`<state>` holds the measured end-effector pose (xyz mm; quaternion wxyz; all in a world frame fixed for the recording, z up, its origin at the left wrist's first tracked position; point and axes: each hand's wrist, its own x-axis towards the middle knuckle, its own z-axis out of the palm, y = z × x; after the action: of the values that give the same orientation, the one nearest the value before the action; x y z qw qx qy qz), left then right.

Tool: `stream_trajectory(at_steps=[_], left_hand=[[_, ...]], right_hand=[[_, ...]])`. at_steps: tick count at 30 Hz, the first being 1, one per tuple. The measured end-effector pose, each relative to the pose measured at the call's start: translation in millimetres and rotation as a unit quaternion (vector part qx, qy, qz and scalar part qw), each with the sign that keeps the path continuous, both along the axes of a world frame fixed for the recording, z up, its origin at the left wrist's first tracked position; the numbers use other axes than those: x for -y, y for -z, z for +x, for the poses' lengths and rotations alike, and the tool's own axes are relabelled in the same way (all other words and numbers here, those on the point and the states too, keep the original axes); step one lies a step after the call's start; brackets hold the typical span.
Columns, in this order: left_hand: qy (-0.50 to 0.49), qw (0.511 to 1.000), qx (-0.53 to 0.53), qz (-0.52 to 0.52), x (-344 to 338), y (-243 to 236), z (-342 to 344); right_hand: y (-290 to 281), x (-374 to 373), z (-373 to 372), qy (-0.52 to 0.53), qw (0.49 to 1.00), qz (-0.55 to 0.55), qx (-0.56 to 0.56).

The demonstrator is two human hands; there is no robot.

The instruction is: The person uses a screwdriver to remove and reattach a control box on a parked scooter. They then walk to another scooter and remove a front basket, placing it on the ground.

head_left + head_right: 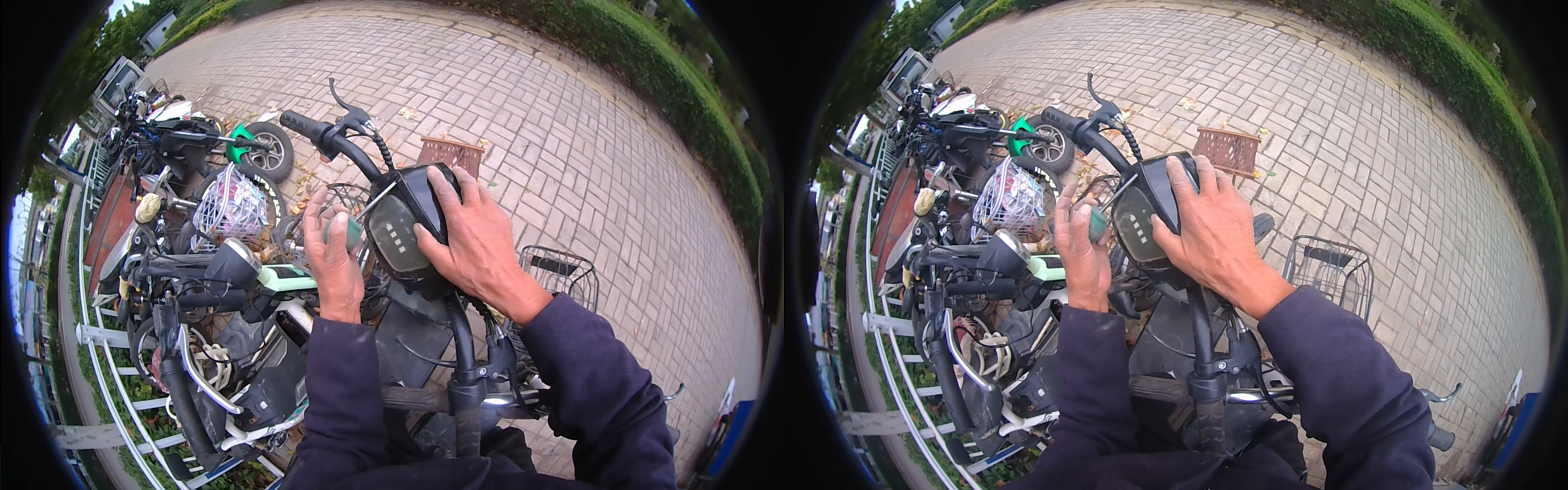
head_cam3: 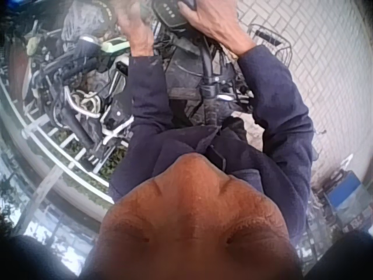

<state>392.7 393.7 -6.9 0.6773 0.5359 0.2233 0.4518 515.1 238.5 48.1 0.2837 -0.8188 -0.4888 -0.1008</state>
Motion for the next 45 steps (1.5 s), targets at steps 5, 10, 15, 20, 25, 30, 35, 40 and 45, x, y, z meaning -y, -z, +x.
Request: stream_trajectory(at_steps=[5,10,15,20,25,30,35,40,45], left_hand=[[-0.020,0.984,-0.118,-0.129,2.4,-11.4,-3.1],[-0.043,0.982,-0.182,0.030,-9.6,1.9,-1.7],[-0.144,0.921,-0.140,0.335,-8.8,13.4,0.3],[-0.014,1.000,-0.013,-0.001,-4.3,6.9,3.4],[-0.013,0.986,-0.121,-0.117,-5.0,1.0,-1.1],[-0.038,0.975,-0.209,0.070,-10.1,-1.7,-2.8],[-0.128,0.939,-0.136,0.289,-7.5,2.0,-3.6],[0.034,0.999,0.029,0.006,-7.1,1.5,-6.1],[-0.006,0.989,-0.107,-0.105,-1.8,-6.9,-3.0]], right_hand=[[1.6,0.2,0.9,0.004,1.000,-0.005,0.007],[3.9,0.2,1.5,0.005,1.000,-0.002,0.009],[2.4,0.2,1.2,0.000,1.000,0.003,0.003],[0.0,0.4,0.0,0.003,1.000,-0.008,0.010],[-1.5,-0.6,-0.4,0.001,1.000,-0.020,-0.003],[-0.6,-1.2,-1.1,0.002,1.000,-0.024,0.004],[0.2,-1.1,-0.8,0.000,1.000,-0.019,0.010],[-2.6,-0.7,-1.3,-0.006,1.000,-0.026,0.002],[-3.2,-0.4,-0.4,-0.005,1.000,-0.030,0.002]])
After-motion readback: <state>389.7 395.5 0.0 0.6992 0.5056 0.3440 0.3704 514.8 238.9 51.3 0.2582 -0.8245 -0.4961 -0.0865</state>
